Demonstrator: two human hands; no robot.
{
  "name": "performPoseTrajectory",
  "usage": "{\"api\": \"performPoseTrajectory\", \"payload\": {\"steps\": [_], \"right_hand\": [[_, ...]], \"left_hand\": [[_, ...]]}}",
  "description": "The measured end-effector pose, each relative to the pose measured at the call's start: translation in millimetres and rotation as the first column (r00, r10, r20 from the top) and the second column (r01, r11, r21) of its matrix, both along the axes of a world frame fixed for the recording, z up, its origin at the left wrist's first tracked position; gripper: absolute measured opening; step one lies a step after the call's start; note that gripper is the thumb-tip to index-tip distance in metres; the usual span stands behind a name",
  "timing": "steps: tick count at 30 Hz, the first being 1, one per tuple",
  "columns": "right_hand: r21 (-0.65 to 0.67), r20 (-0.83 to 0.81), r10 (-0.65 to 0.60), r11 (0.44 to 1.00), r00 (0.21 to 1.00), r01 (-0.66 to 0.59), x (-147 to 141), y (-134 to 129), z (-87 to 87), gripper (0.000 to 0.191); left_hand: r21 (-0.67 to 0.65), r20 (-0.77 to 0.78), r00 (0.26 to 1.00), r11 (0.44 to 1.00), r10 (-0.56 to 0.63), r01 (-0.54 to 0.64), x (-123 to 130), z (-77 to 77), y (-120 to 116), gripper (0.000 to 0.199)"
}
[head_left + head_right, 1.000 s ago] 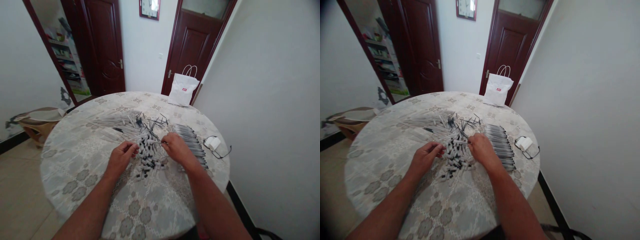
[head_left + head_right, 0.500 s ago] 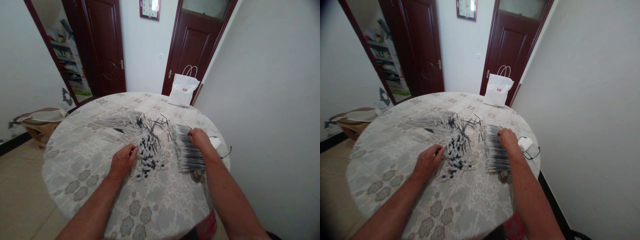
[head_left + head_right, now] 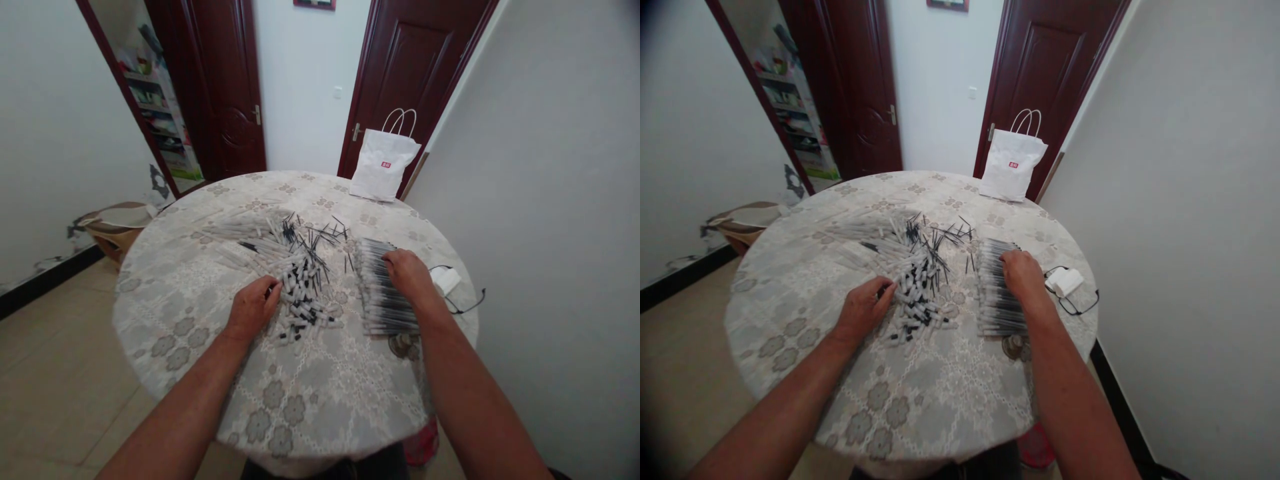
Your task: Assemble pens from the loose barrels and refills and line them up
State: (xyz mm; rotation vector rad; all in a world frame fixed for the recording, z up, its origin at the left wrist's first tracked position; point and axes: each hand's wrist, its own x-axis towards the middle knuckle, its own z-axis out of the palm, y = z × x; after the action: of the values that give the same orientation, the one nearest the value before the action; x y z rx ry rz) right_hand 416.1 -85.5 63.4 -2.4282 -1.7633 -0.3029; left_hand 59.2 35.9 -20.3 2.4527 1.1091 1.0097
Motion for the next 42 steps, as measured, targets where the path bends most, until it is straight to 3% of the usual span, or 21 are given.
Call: {"api": "performPoseTrajectory", "payload": {"steps": [4,7,11,16,21,27,30,36,42], "right_hand": [[0.088,-0.11,0.159,0.985,0.981,-0.15,-36,-1,9.6,0.028],[0.035,-0.206,0.271,0.962,0.94,-0.27,-76,2,8.7,0.026],[-0.09,-0.263,0.319,0.932,0.911,-0.352,-125,13,-6.4,0.025],[-0.059,-0.255,0.39,0.907,0.885,-0.417,-160,25,-27.6,0.028],[-0.107,-0.223,0.404,0.894,0.887,-0.435,-168,28,-38.8,0.033],[-0.121,-0.2,0.393,0.899,0.897,-0.421,-165,32,-48.0,0.025],[-0.045,-0.234,0.413,0.899,0.88,-0.435,-163,32,-52.4,0.023],[0.233,-0.304,0.484,0.873,0.821,-0.428,-160,28,-58.4,0.022],[0.289,-0.295,0.392,0.906,0.871,-0.309,-141,29,-62.9,0.023]], "left_hand": [[0.002,-0.01,1.0,1.0,0.005,-0.005,0,-2.7,0,0.023],[0.009,-0.028,1.0,1.0,0.007,-0.007,0,-4.5,1,0.024],[0.014,-0.051,0.998,1.0,0.025,-0.025,1,-5.9,1,0.025],[0.002,-0.031,0.999,1.0,-0.003,0.004,1,-6.2,-1,0.022],[-0.003,-0.018,1.0,1.0,0.003,-0.003,3,-7.4,-1,0.017],[-0.009,0.004,0.997,0.997,0.081,-0.081,1,-9.4,3,0.027],[0.016,-0.028,0.989,0.989,0.145,-0.144,-2,-9.4,3,0.029],[0.049,-0.16,0.974,0.987,0.162,-0.156,-6,-9.4,1,0.03],[0.052,-0.247,0.946,0.978,0.209,-0.203,-8,-8.0,3,0.031]]}}
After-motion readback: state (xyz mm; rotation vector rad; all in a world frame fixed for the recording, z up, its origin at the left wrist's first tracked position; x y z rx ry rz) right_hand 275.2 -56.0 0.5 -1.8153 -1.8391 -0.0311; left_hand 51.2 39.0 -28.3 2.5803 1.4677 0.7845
